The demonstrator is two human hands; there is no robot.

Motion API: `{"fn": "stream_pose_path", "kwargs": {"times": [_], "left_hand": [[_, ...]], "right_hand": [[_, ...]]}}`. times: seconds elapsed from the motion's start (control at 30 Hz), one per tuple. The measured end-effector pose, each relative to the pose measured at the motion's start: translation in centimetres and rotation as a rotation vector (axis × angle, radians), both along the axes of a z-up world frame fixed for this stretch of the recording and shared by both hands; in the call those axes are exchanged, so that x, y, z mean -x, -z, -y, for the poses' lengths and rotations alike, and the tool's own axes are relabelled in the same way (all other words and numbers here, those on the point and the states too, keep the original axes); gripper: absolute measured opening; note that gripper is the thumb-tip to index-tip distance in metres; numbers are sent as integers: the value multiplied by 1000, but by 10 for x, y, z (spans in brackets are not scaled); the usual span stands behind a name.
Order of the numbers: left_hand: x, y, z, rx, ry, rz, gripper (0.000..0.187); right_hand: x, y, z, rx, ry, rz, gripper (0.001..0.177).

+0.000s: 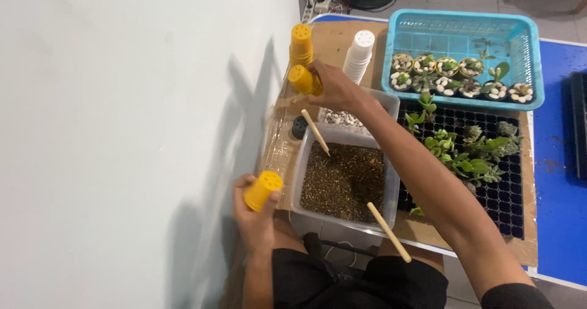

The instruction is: Planting a small succulent into a yellow plastic pot using soil and a small gardening tool.

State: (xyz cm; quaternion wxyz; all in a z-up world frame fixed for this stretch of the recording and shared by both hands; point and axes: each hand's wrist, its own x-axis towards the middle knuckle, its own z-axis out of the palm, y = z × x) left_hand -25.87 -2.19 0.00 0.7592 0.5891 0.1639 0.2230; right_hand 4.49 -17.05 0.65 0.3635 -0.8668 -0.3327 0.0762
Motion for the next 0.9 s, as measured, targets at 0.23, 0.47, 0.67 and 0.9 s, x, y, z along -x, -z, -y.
{"fn": "stream_pose_path", "kwargs": {"times": [0.23, 0.47, 0.67, 0.9], "left_hand": [[-30, 39, -25, -408, -17, -336, 58], [-33, 52, -9, -977, 259, -275, 76], [-32, 61, -10, -978, 274, -311, 73], [-32, 93, -12, -760, 108, -308, 71]], "right_hand": [[-25, 64, -9, 271, 41, 131, 74], [-17, 73, -16, 553, 95, 230, 71], [-25, 74, -16, 586, 105, 348, 69], [-33, 80, -7, 605, 131, 399, 64]]}}
